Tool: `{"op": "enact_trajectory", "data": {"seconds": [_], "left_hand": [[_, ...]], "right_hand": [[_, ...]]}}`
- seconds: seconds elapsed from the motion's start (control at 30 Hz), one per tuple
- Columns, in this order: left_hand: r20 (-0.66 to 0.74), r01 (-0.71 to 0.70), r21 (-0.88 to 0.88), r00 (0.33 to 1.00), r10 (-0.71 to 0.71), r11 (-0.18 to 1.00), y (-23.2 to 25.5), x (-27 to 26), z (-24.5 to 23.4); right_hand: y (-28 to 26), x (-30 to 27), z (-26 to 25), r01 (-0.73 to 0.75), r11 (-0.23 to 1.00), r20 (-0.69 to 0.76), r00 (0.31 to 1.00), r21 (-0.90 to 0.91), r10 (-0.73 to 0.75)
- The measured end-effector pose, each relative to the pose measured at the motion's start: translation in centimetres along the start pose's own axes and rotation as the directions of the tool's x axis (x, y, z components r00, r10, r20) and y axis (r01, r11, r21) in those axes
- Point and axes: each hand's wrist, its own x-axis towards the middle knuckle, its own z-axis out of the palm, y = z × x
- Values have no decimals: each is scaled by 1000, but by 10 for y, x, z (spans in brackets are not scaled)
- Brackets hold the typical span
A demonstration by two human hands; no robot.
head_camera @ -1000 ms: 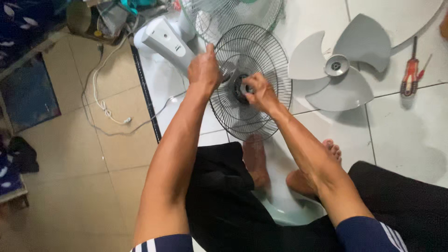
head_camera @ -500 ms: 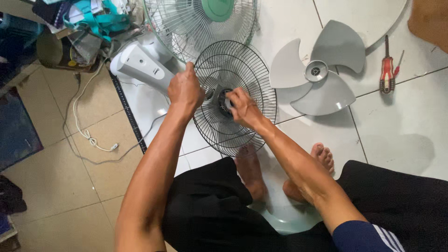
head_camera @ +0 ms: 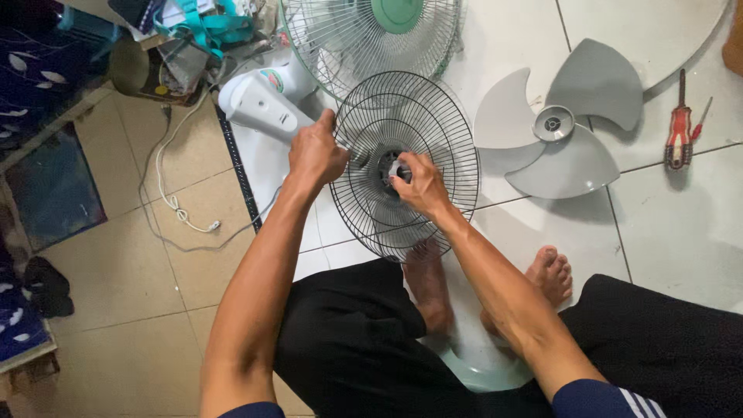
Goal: The person disassembles a standing fan by first using a screwdriver to remove the front grille, then detaching the fan blades, and finally removing the rear grille. The components are placed on the floor beside the fan base.
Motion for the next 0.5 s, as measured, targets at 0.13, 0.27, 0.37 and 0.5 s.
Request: {"op": "enact_trajectory", "data": {"seconds": [0.13, 0.27, 0.37, 0.5], "left_hand": [[0, -53, -19, 999, 53, 998, -5, -13, -1], [5, -55, -184, 998, 57, 981, -9, -13, -2], [29, -14, -242, 999, 22, 970, -3, -22, 17], [13, -67, -85, 998, 68, 994, 23, -9, 19]], "right_hand": [[-6, -14, -13, 61, 996, -39, 997, -69, -64], [-1, -6, -44, 201, 975, -32, 978, -100, -205], [20, -12, -63, 214, 971, 89, 975, -107, -205], [27, 9, -80, 451, 858, 214, 889, -246, -405]]}}
